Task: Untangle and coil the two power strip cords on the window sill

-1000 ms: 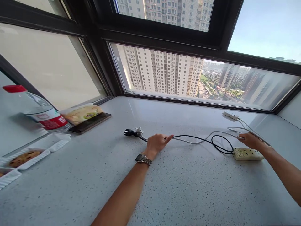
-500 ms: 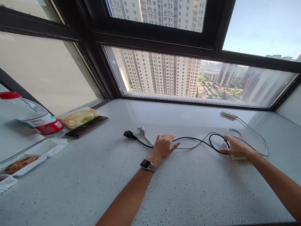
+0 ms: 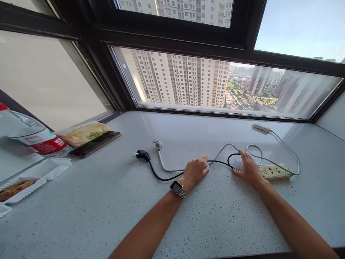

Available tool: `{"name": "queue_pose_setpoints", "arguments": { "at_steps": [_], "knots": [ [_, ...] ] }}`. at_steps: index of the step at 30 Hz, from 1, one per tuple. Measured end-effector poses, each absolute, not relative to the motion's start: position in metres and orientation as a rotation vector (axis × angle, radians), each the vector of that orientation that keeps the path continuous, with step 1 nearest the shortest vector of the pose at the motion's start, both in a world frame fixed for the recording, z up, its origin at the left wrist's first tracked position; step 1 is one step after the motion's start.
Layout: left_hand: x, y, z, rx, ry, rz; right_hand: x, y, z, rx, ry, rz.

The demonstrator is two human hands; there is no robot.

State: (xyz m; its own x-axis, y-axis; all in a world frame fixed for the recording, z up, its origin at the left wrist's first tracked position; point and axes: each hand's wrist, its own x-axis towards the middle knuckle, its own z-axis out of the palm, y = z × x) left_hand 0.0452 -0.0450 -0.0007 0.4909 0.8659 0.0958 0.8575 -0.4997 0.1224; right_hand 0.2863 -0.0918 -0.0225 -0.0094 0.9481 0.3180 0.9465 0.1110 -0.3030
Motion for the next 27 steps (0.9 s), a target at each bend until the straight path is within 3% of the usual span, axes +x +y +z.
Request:
{"name": "queue_pose_setpoints", "arguments": {
  "at_steps": [4,16,23,27],
  "knots": [
    [0.043,-0.043,0.003,2.615,1.686,0.252,0.294,-0.088,-0.022,-1.894,-1.921,0.011],
    [-0.005,-0.021,0.017,2.417,2.191,0.898,0.335,-0.085,-0.017,-1.775,-2.133,0.072],
    [-0.007,-0.023,0.018,2.380,2.201,0.886,0.431,-0.081,-0.030,-1.900,-1.546,-0.274],
    [-0.003,-0.025,0.019,2.356,2.170,0.875,0.441,-0.088,-0.027,-2.070,-1.410,-0.270]
  ]
}}
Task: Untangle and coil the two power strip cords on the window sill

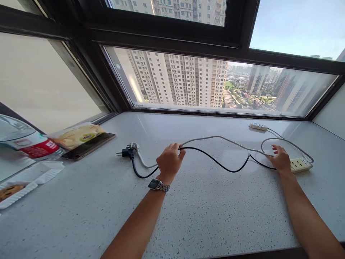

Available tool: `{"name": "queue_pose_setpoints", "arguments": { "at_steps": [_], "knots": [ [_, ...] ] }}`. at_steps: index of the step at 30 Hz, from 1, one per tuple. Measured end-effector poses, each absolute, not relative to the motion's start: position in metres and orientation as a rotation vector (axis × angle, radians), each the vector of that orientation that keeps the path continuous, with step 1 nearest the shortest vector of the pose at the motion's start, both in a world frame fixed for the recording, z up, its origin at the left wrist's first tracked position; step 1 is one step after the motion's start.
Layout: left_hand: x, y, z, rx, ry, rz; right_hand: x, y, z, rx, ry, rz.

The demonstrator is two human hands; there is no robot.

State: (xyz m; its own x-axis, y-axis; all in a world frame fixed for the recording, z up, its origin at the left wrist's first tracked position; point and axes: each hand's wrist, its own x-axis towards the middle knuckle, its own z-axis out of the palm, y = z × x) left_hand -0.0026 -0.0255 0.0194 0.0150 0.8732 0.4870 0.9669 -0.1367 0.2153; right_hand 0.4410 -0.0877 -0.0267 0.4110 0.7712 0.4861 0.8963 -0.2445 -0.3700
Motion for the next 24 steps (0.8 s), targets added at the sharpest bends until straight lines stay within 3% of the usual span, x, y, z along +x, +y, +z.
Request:
{"name": "queue_pose_setpoints", "arguments": {
  "at_steps": [8,16,24],
  "knots": [
    [-0.001,-0.029,0.018,-2.115,-1.958,-0.931,0.328,-0.099,-0.008,-1.692,-2.174,-0.117],
    [0.005,-0.031,0.016,-2.199,-2.039,-0.853,0.276,-0.104,-0.002,-1.500,-2.350,0.121],
    [0.005,-0.031,0.014,-2.180,-2.148,-0.748,0.321,-0.110,0.018,-1.538,-2.112,1.115]
  ]
}}
